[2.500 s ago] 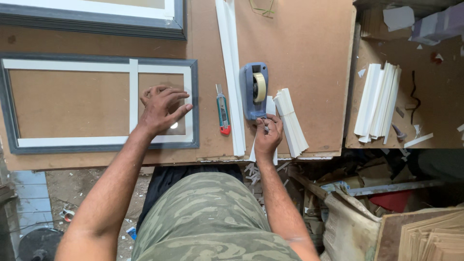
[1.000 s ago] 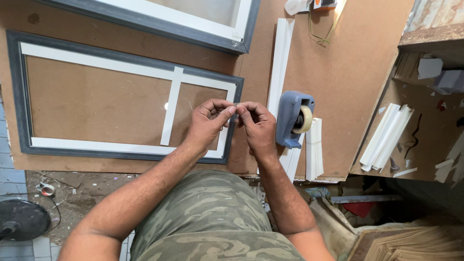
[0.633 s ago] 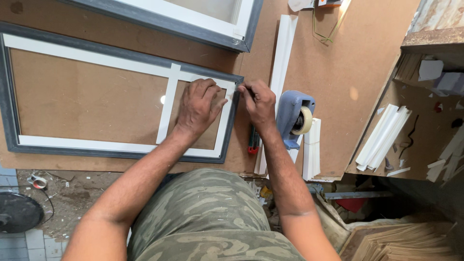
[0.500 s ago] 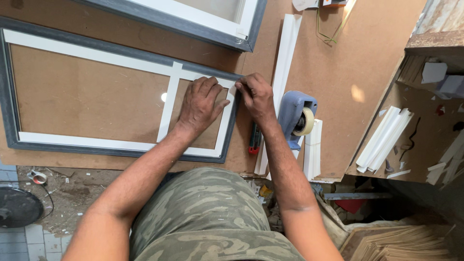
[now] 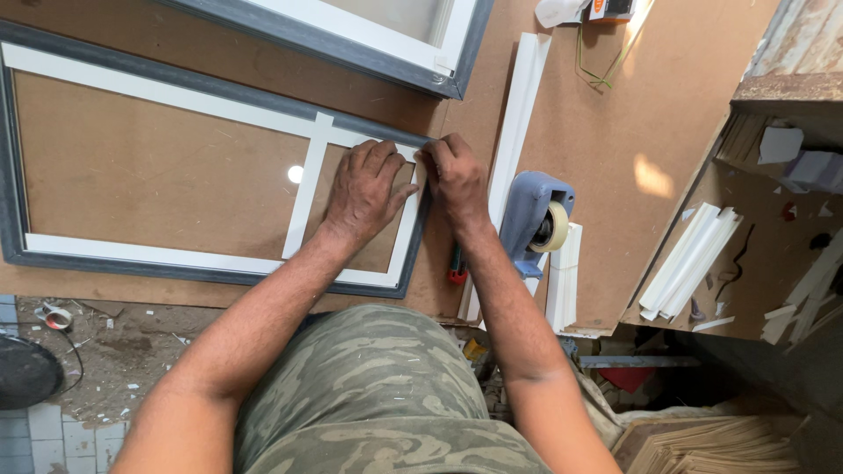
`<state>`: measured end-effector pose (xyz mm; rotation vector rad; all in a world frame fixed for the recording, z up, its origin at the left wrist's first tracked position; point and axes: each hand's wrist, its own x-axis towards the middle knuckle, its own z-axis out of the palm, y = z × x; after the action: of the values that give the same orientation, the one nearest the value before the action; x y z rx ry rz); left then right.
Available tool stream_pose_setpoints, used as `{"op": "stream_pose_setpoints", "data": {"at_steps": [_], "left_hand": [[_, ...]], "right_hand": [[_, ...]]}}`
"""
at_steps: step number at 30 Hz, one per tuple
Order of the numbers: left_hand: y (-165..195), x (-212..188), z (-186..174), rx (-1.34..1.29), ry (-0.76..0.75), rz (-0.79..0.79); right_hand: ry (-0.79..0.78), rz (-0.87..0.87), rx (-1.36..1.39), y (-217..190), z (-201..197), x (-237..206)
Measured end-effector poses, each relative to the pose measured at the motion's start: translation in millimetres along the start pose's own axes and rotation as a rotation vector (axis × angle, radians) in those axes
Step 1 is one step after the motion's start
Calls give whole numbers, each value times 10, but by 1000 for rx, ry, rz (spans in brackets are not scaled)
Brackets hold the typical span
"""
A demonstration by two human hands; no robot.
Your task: The person assembles picture frames by placing white plastic strips into the grooves of gray frames. They press the strips into place, adjust alignment, and stack completed frames on the table.
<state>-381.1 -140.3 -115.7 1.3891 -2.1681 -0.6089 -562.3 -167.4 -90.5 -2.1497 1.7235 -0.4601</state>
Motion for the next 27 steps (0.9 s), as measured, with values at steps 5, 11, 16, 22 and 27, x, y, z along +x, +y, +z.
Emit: {"op": "stream_pose_setpoints", "data": {"at_steps": [5, 11, 16, 22, 27], "left_hand": [[27, -7, -16, -4, -37, -25], [91, 23, -39, 125, -89, 10], [103, 22, -62, 209, -187, 23], [109, 42, -56, 261, -237, 24], [201, 115, -135, 342, -289, 22]], "right_hand": [[109, 8, -128, -86, 9, -32], [164, 243, 49, -126, -188, -96], [426, 308, 41, -166, -550, -837], [585, 592, -148, 64, -912, -1829], [411, 830, 103, 420, -921, -2264]]}}
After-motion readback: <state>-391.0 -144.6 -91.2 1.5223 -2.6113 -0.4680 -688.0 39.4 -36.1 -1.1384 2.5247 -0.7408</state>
